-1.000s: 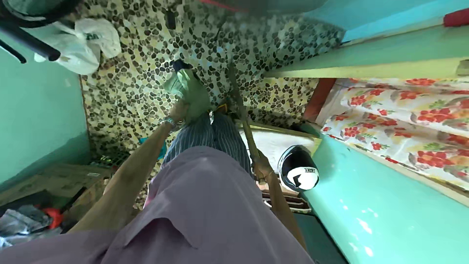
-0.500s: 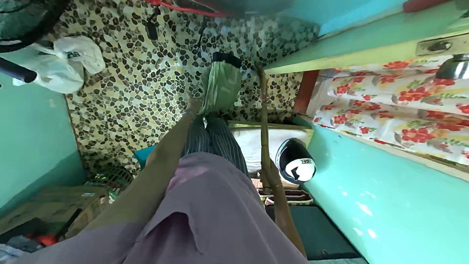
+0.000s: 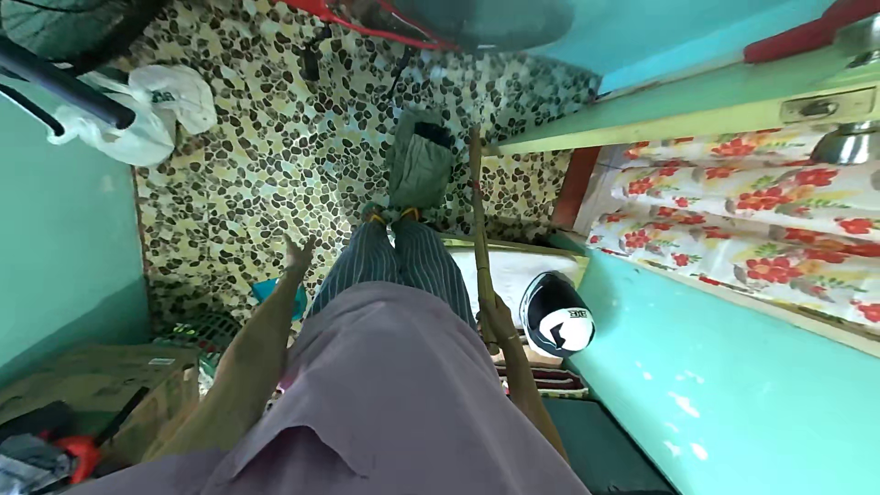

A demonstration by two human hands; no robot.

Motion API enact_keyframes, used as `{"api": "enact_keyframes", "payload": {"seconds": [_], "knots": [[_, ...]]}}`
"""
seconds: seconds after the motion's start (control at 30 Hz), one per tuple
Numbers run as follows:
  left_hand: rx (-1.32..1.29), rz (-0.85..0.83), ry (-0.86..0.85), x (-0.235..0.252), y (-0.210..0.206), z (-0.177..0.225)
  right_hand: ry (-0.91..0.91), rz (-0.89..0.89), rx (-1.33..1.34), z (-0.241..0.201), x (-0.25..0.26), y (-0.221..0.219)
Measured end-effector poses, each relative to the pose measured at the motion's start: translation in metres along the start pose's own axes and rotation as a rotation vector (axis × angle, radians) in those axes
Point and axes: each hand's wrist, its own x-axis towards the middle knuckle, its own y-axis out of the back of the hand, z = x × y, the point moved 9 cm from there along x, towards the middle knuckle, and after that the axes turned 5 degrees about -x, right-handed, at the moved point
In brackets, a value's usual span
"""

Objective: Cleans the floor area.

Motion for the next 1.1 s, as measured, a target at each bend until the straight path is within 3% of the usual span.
{"api": "enact_keyframes", "payload": {"seconds": [0.17, 0.33, 0.53, 0.77, 0.97, 1.1], "knots": [[0.048, 0.018, 0.097, -0.018, 0.034, -0.051, 0.098, 0.068, -0.19, -0.012, -0.007, -0.003], [-0.056, -0.023, 0.085, -0.018, 0.02, -0.048, 0.176, 0.083, -0.243, -0.016, -0.005, -0.003], [-0.053, -0.112, -0.001, -0.017, -0.016, 0.01, 0.19, 0.072, -0.356, -0.02, 0.003, -0.003], [-0.199, -0.072, -0.061, -0.023, -0.02, 0.059, 0.237, 0.059, -0.501, -0.061, 0.021, 0.02], [-0.45, 0.062, -0.006, -0.04, 0.0, 0.027, 0.27, 0.038, -0.611, -0.13, 0.049, 0.05], [-0.486, 0.218, 0.079, -0.073, 0.002, -0.027, 0.331, 0.005, -0.734, -0.192, 0.077, 0.086]]}}
